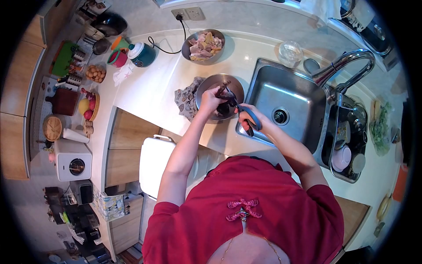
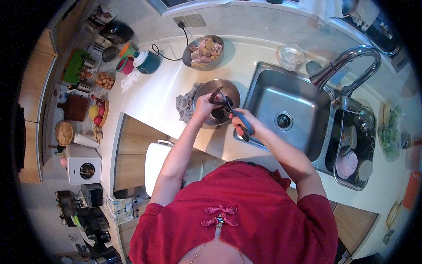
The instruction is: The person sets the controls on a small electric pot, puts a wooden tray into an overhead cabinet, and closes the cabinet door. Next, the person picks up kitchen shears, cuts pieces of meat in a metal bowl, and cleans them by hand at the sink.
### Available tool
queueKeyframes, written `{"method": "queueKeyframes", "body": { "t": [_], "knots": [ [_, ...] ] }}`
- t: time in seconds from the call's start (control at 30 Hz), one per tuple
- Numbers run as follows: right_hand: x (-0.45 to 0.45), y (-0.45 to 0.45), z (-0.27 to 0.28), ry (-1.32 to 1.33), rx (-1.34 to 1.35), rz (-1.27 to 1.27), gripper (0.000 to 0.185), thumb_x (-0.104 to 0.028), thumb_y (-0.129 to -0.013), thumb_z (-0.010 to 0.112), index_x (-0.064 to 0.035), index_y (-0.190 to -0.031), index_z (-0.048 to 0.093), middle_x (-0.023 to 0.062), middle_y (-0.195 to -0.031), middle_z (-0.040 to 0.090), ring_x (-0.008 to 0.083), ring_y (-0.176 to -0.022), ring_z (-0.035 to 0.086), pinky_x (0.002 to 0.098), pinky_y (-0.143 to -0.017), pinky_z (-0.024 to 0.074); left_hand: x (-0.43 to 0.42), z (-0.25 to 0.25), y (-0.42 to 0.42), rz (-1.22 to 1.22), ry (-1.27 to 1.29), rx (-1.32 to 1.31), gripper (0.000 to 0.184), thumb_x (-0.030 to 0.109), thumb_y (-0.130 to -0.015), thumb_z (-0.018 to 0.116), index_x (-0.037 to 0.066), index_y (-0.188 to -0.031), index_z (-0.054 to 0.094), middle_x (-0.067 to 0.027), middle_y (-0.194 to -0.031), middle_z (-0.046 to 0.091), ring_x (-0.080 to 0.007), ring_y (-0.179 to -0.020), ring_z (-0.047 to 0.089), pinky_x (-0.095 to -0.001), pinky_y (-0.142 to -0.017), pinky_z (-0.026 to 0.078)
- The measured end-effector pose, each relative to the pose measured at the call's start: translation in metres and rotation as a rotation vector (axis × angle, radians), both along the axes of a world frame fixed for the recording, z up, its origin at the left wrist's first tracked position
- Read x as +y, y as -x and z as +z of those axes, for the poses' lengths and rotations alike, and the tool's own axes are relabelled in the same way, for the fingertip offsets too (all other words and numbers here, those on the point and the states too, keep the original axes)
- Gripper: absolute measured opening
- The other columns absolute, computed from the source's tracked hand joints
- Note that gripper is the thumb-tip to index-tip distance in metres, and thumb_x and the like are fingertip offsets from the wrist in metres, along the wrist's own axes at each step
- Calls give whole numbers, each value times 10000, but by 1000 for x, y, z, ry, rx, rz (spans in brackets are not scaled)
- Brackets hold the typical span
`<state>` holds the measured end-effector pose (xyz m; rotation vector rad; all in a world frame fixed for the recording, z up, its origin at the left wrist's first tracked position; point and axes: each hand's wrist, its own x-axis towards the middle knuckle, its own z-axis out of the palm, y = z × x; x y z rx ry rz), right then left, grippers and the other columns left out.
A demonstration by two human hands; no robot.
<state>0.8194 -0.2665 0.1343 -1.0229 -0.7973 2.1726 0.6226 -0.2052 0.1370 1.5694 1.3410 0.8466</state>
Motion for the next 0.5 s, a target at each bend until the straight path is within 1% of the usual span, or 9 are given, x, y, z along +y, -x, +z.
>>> {"method": "queueKeyframes", "body": {
  "t": [0.03, 0.1, 0.13, 0.2, 0.27, 0.37, 0.43, 0.47, 0.5],
  "knots": [
    [-1, 0, 0, 4, 20, -5, 297, 12, -682, 509, -21, -972, 454, 48, -564, 420, 119, -381, 385, 268, -324, 306, -1, 2, -2, 0, 0, 0, 275, -82, -687, 683, 25, -940, 675, -24, -834, 681, -113, -766, 624, -252, -729, 490],
    [-2, 0, -2, 16, 111, -8, 297, 4, -686, 514, -21, -975, 453, 50, -566, 422, 117, -388, 383, 264, -330, 308, -3, 4, -6, 111, 210, -333, 257, -86, -722, 667, 3, -963, 653, -45, -870, 673, -151, -767, 629, -282, -738, 510],
    [-3, 0, -3, 27, 202, -11, 298, -3, -689, 519, -21, -979, 451, 51, -568, 425, 115, -395, 381, 260, -337, 311, -3, 6, -6, 111, 211, -333, 257, -86, -722, 667, 3, -963, 653, -45, -870, 673, -151, -767, 629, -282, -738, 510],
    [-7, 3, -1, 40, 222, -24, 296, -15, -693, 524, -19, -980, 450, 53, -569, 427, 115, -405, 386, 255, -348, 318, 0, 9, -1, 177, 398, -545, 232, -83, -752, 653, -5, -970, 637, -75, -893, 667, -174, -768, 634, -310, -733, 531],
    [-7, 3, 2, 51, 243, -37, 295, -26, -696, 530, -18, -980, 448, 55, -569, 429, 115, -416, 390, 251, -359, 326, 2, 9, 1, 158, 391, -566, 215, -70, -757, 660, -6, -961, 634, -86, -885, 666, -178, -762, 637, -325, -722, 537],
    [-6, 8, 8, -32, 142, -22, 285, -43, -707, 535, -27, -979, 450, 58, -571, 439, 122, -429, 410, 256, -376, 342, 4, 5, 8, 143, 416, -573, 210, -58, -757, 668, -10, -959, 633, -89, -881, 666, -186, -760, 639, -334, -721, 543],
    [-6, 11, 16, -40, 31, -36, 271, -55, -720, 539, -34, -976, 452, 54, -568, 446, 131, -428, 432, 265, -375, 349, 3, 6, 6, 140, 489, -584, 238, -51, -769, 657, -7, -998, 611, -102, -885, 660, -211, -768, 647, -372, -727, 553],
    [-5, 12, 12, -41, 31, -36, 271, -55, -720, 539, -34, -976, 452, 54, -568, 446, 131, -428, 432, 265, -375, 349, 2, 6, 5, 139, 489, -584, 238, -51, -769, 657, -7, -998, 611, -102, -885, 660, -211, -768, 647, -372, -727, 553],
    [-4, 15, 8, -55, 75, -47, 266, -58, -723, 543, -38, -974, 456, 50, -566, 448, 134, -426, 442, 269, -373, 352, -1, 8, 4, 137, 524, -656, 246, -26, -794, 639, -25, -1036, 596, -131, -939, 653, -247, -826, 648, -384, -771, 543]
  ]
}}
